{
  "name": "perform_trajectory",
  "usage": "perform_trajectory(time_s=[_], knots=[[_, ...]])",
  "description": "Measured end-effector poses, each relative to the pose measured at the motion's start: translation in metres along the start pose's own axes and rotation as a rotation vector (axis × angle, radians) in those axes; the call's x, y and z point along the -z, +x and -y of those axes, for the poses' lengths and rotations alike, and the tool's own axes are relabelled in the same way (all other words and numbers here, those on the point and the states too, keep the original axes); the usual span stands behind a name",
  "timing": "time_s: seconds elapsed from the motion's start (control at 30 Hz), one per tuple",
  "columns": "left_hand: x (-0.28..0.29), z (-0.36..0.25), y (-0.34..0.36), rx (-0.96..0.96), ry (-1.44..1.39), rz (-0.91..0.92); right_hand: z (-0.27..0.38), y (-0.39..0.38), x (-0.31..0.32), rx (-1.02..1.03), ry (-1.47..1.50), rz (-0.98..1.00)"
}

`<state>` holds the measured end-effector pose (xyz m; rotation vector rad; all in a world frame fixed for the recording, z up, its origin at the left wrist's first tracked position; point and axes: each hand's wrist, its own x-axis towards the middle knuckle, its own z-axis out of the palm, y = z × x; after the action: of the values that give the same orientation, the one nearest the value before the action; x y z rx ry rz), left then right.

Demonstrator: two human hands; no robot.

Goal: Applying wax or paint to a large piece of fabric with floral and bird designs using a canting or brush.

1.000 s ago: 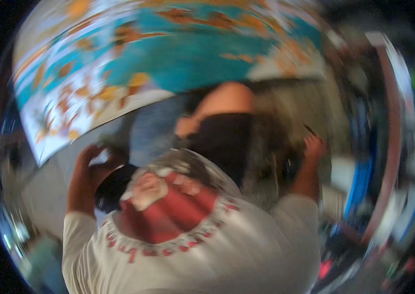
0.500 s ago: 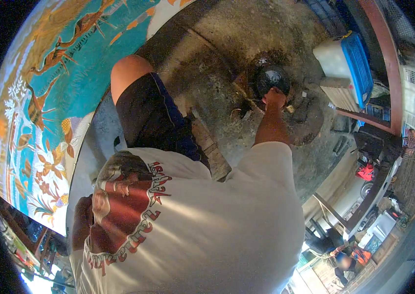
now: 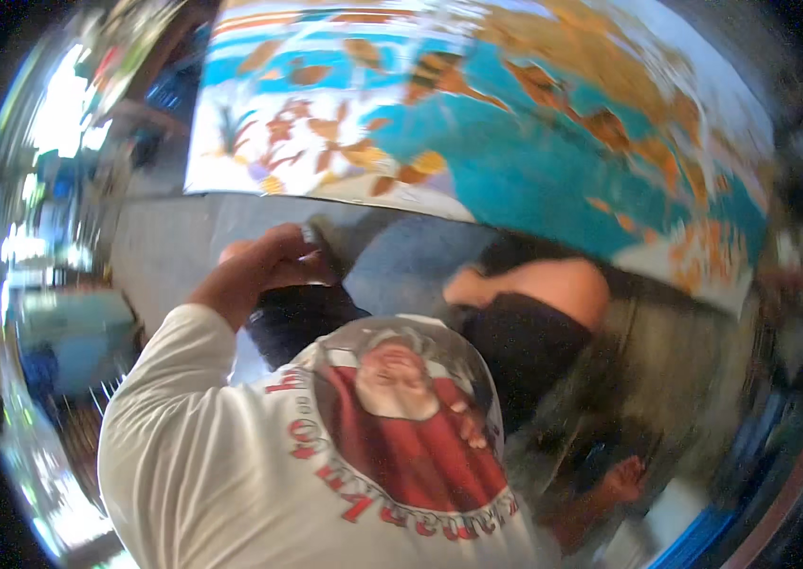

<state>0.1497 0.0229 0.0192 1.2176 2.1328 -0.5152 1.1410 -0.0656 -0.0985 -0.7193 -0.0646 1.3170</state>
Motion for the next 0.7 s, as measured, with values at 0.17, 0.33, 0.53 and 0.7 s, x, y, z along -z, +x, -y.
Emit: perform_trajectory(time_s=[0.17, 0.33, 0.53, 0.7], knots=[[-0.050, 0.059, 0.065, -0.043, -0.201, 0.075, -0.108, 0.115, -0.252, 0.157, -0.073, 0.036], [-0.063, 0.081, 0.080, -0.233, -0.330, -0.016, -0.261, 0.117, -0.520, -0.235, -0.170, 0.621], [-0.045, 0.100, 0.064, -0.250, -0.531, 0.050, -0.518, 0.052, -0.709, -0.661, -0.210, 1.003], [0.015, 0.083, 0.023, -0.548, -0.836, -0.128, -0.684, -0.003, -0.771, -0.830, -0.391, 1.155]])
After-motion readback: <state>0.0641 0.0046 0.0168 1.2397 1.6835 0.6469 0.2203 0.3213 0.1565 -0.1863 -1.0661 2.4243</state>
